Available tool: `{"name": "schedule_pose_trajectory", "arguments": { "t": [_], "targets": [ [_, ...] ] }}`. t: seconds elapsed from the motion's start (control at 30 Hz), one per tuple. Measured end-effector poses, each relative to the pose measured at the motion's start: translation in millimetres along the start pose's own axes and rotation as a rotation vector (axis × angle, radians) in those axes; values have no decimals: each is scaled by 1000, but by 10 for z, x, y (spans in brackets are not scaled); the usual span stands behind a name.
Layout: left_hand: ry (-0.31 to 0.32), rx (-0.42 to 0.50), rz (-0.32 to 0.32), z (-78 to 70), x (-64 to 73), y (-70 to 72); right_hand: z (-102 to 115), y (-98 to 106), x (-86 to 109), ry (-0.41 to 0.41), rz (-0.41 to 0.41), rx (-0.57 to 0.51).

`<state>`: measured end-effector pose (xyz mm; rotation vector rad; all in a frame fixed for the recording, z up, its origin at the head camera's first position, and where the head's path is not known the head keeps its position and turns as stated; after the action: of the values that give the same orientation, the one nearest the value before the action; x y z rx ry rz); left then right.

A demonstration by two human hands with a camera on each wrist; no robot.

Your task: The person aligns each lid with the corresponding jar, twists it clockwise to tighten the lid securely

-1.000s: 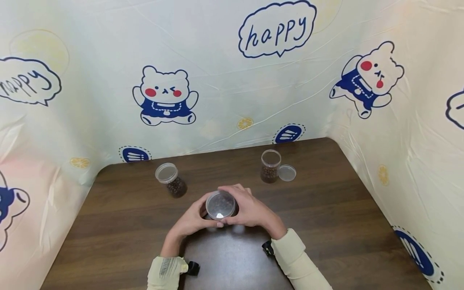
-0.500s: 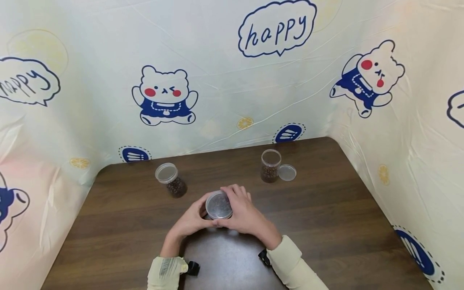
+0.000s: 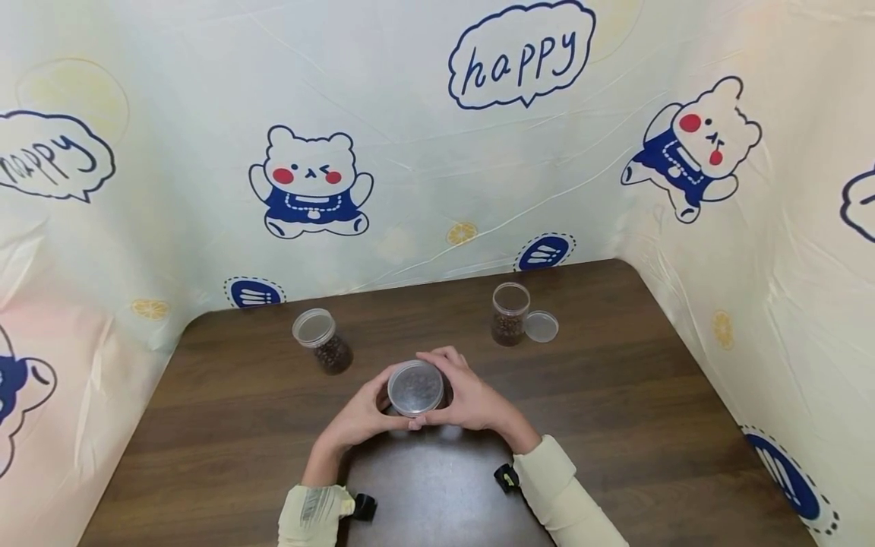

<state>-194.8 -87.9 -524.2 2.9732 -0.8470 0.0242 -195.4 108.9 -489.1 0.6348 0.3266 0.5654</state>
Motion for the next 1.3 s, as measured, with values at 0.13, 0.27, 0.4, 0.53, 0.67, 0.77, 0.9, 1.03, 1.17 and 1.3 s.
{"name": "schedule_pose_trajectory", "arguments": {
  "t": [0.13,0.27,0.4,0.53,0.67,0.77,0.9,1.03,1.17,1.3],
  "targets": [
    [5,-9,-9,-9,2,5,10,-11,-17,-37,-31,18],
    [5,-19,-14,-15,2,8,85,-39,-3,-95,-112,91],
    [-3,-23,-10,-25,5,12,187,-95,22,-177,-220,171],
    [-10,-32,-9,-27,11,29,272,-149,48,-256,-285,225],
    [-4,-39,-10,-14,9,37,264,-144,54,-265,-249,217],
    [5,-33,-10,-1,3,30,196,-71,41,-209,-173,146],
    [11,-8,-6,24,1,18,84,26,5,-92,-69,26],
    [12,3,1,43,7,10,4,39,-20,-19,1,-42],
    [9,3,-1,34,1,7,-2,24,-29,6,-4,-48],
    [13,-6,-5,8,7,6,46,14,-30,-6,-64,7]
  ]
}}
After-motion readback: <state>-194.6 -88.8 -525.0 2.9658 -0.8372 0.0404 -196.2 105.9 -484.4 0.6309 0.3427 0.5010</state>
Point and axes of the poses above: each hand's wrist, its own x-axis away from the middle knuckle, its own y-axis out of the back of the hand, z = x × y, the point moved 5 cm from there along -x, towards the middle knuckle, and after that the axes turned 9 degrees about x, right-handed, at the moved point
